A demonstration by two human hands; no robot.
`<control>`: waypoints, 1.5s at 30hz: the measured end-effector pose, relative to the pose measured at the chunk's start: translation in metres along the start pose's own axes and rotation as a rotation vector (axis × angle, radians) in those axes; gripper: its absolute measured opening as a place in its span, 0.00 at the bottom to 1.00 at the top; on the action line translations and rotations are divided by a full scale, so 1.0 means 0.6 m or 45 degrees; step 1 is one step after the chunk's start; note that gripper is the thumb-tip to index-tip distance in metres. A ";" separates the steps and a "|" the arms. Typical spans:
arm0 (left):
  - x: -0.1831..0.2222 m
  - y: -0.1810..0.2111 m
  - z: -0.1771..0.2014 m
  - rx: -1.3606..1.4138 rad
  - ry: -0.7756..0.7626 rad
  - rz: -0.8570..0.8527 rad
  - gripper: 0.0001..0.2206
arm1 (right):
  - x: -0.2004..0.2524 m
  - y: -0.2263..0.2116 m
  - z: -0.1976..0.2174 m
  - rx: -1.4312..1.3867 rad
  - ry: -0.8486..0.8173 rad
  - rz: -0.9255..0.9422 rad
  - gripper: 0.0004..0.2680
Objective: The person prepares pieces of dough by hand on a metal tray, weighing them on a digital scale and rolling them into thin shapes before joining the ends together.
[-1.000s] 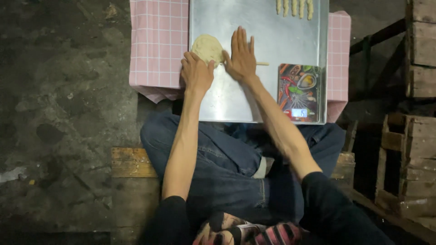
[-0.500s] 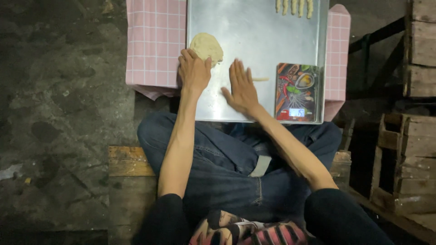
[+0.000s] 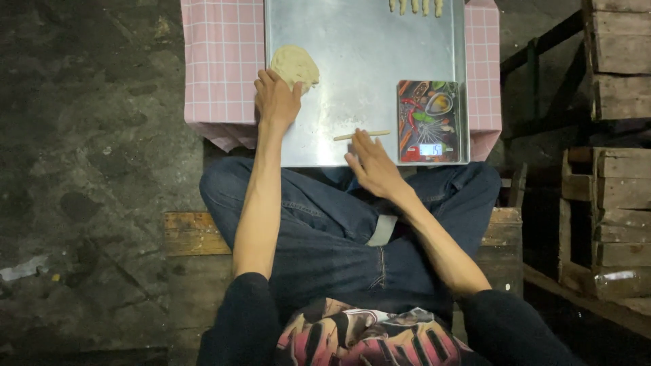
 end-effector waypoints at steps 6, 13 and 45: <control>-0.003 -0.001 -0.015 0.018 0.057 0.026 0.37 | -0.003 0.087 -0.007 0.205 -0.038 -0.082 0.28; 0.002 0.007 -0.009 -0.029 0.069 0.031 0.36 | -0.121 0.097 0.005 0.239 0.044 -0.079 0.30; -0.008 -0.001 -0.033 -0.029 0.038 0.020 0.39 | -0.084 0.105 -0.004 0.209 -0.144 -0.100 0.31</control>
Point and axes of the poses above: each hand's wrist, its own x-axis away from the middle knuckle, its own z-axis out of the back of the hand, y = z × x, the point moved 2 cm from there along -x, towards the middle knuckle, and after that the axes turned 10 degrees about -x, right-handed, at the moved point
